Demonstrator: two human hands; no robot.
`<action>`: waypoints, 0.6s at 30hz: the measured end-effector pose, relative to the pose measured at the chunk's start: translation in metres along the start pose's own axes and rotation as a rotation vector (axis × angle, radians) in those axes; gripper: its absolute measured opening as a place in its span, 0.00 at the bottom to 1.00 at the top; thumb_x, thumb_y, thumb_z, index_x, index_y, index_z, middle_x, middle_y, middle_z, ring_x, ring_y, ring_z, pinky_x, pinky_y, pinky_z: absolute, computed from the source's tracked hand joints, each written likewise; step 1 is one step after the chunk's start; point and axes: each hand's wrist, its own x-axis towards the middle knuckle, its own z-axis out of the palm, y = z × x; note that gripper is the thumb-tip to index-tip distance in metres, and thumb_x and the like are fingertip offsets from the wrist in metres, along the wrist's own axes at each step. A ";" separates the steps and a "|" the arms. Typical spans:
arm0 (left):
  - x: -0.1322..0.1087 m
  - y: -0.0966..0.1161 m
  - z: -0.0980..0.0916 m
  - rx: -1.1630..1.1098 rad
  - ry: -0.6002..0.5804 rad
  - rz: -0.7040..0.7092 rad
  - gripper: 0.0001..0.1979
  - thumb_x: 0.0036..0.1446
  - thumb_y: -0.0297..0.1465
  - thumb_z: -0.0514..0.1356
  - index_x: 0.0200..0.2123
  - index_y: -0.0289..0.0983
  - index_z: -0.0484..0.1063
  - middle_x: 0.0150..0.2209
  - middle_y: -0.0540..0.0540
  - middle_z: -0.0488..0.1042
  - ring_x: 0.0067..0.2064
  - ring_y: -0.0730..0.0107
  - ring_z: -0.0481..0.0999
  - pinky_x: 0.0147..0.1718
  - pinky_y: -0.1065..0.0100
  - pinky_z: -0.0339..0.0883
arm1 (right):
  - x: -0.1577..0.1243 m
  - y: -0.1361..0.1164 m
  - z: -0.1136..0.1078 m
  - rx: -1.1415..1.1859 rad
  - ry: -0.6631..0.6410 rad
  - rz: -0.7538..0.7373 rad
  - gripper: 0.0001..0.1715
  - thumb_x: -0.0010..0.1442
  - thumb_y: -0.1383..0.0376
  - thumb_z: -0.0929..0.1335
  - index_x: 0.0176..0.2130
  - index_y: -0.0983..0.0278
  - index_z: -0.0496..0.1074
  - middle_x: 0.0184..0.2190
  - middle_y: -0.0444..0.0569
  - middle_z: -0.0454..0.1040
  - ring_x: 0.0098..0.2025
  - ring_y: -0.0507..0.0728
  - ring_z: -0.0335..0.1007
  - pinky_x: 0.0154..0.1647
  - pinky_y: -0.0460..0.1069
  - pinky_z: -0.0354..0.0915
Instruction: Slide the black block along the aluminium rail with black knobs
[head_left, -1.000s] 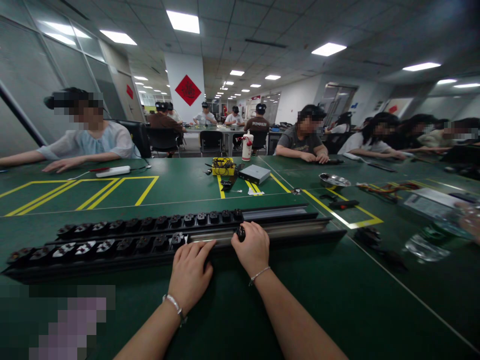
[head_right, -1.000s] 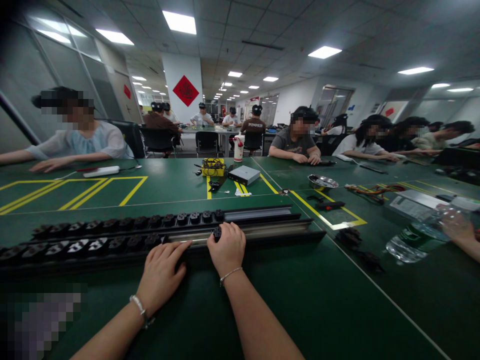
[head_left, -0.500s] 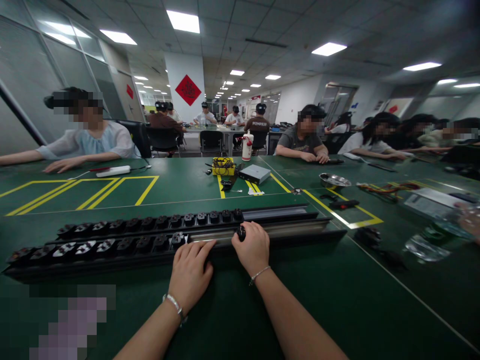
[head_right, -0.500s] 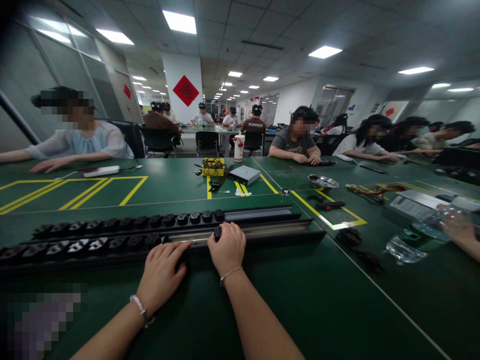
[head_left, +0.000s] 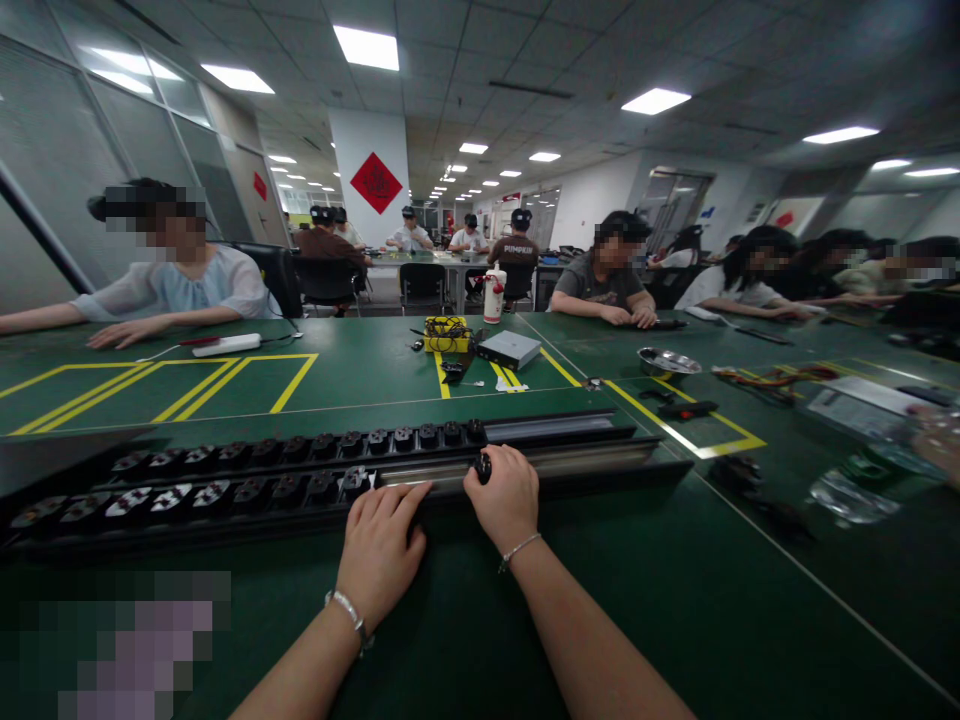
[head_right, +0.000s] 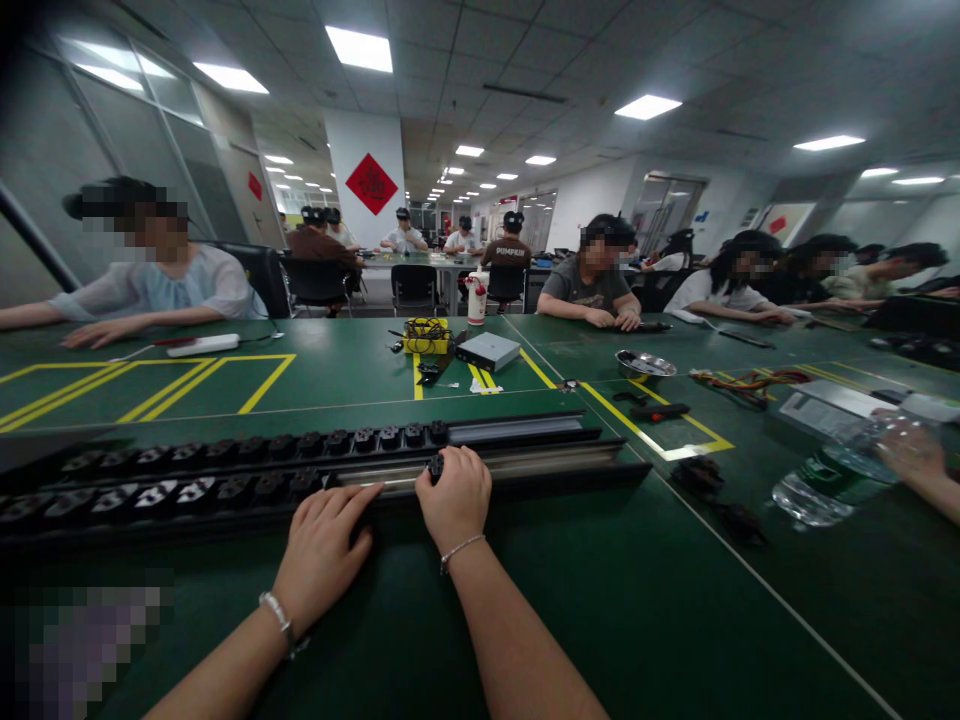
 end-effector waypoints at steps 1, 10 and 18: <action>0.000 0.000 0.000 0.000 0.001 -0.002 0.24 0.51 0.27 0.52 0.53 0.45 0.64 0.46 0.48 0.72 0.49 0.62 0.67 0.54 0.54 0.53 | 0.000 0.000 0.000 0.001 0.001 0.000 0.15 0.51 0.64 0.64 0.40 0.64 0.71 0.42 0.51 0.74 0.51 0.60 0.62 0.52 0.53 0.53; 0.000 0.001 -0.001 0.006 0.005 0.004 0.24 0.51 0.26 0.52 0.52 0.45 0.64 0.46 0.48 0.72 0.49 0.62 0.67 0.53 0.55 0.54 | 0.001 0.001 -0.001 -0.023 0.003 -0.009 0.13 0.50 0.65 0.64 0.38 0.63 0.71 0.40 0.50 0.74 0.49 0.59 0.63 0.51 0.52 0.55; 0.000 0.001 -0.001 -0.002 0.003 0.002 0.23 0.51 0.26 0.52 0.52 0.44 0.65 0.46 0.48 0.72 0.49 0.62 0.67 0.53 0.54 0.54 | 0.002 0.004 -0.003 -0.073 0.018 -0.040 0.17 0.50 0.61 0.66 0.40 0.64 0.71 0.45 0.52 0.72 0.53 0.61 0.60 0.55 0.54 0.50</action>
